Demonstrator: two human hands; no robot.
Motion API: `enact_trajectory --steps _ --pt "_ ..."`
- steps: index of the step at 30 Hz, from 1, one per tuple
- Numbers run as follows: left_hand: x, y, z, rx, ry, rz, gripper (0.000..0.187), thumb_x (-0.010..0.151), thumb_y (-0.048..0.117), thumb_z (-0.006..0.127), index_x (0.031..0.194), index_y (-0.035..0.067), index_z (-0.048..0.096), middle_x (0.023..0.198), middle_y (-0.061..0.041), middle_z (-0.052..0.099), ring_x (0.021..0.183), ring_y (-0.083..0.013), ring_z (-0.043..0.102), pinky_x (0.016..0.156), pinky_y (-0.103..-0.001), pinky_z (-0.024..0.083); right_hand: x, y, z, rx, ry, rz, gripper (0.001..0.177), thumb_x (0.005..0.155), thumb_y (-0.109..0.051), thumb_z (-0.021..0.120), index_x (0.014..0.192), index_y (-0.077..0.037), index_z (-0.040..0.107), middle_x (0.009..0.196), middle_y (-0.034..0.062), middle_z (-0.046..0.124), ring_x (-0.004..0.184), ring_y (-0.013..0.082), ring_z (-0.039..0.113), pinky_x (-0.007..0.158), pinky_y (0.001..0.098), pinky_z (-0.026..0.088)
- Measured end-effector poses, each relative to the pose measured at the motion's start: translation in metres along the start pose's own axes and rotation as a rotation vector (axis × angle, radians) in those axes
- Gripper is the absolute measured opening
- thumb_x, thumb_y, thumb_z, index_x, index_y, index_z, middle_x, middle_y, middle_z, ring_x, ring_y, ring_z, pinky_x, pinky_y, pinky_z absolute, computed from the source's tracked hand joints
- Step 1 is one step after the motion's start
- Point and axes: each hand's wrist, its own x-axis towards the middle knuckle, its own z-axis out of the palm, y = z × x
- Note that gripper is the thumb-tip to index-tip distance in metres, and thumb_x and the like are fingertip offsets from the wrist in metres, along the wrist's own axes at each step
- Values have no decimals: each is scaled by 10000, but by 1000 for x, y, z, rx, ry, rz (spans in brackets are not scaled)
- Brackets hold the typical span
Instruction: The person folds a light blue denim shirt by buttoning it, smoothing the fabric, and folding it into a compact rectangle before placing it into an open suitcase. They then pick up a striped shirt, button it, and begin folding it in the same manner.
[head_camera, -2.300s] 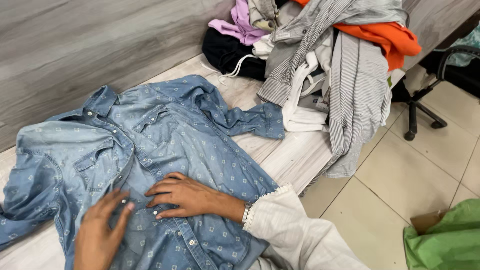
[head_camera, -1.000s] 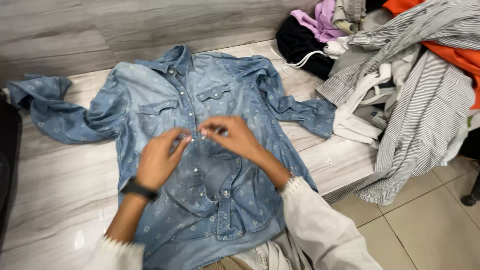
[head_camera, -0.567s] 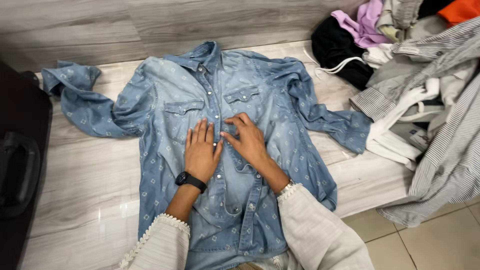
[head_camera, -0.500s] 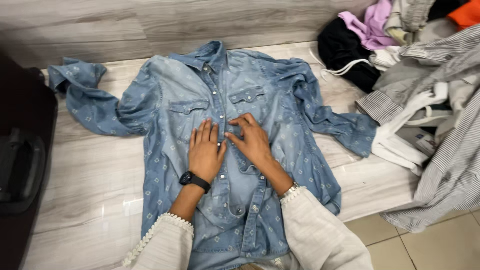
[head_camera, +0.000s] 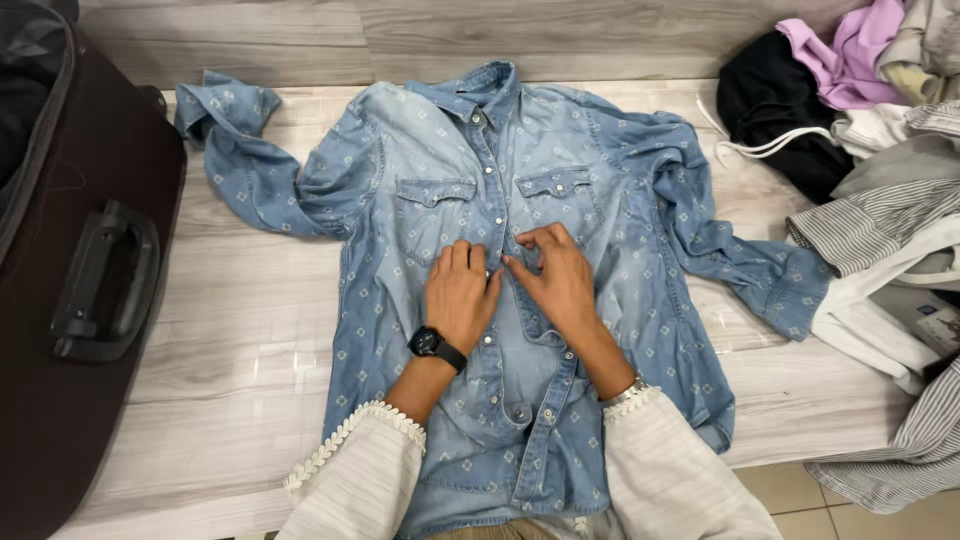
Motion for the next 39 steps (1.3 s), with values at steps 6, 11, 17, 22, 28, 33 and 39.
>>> enact_trajectory --steps 6,11,17,22,28,33,39 --pt "-11 16 -1 -32 -27 -49 346 831 241 760 980 8 552 997 -162 571 980 -348 595 763 -436 538 -4 1 -25 -64 -130 105 323 852 -390 841 874 -77 763 869 58 732 736 200 698 660 354 535" --pt "-18 18 6 -5 -70 -133 307 784 148 719 969 -35 555 996 -194 577 959 -365 604 753 -428 556 1 -12 -35 -88 -273 78 340 730 -329 864 892 -59 737 862 66 716 676 217 692 612 357 522" --pt "-16 8 1 -148 -70 -122 225 811 95 676 982 -35 609 1000 -201 622 972 -382 621 796 -464 537 -6 -14 -25 35 -220 140 249 791 -212 843 929 -42 724 863 61 725 686 156 702 612 306 529" --pt "-7 18 -15 -442 38 -302 189 865 94 658 1018 -8 702 950 -159 698 847 -346 683 756 -447 541 -5 -5 -11 334 -138 302 250 786 -97 861 994 -32 739 863 51 755 754 95 703 668 233 578" --pt "-7 21 -20 -537 70 -273 169 913 83 647 1036 2 728 985 -137 721 835 -344 709 734 -426 553 -6 3 -8 594 -147 330 278 799 -9 813 1059 -11 712 935 41 751 852 80 716 740 219 593" --pt "-9 21 -19 -558 54 -274 201 921 75 640 1085 5 731 1001 -137 726 818 -337 715 728 -421 557 -9 -3 -8 568 -101 301 270 803 10 816 1052 1 711 949 61 766 869 94 733 762 226 596" --pt "-9 21 -17 -550 44 -270 200 930 81 641 1090 6 734 1008 -135 730 832 -341 716 734 -423 556 -11 -14 -10 466 -51 195 273 813 6 817 1066 -3 716 941 76 784 872 120 765 778 241 612"
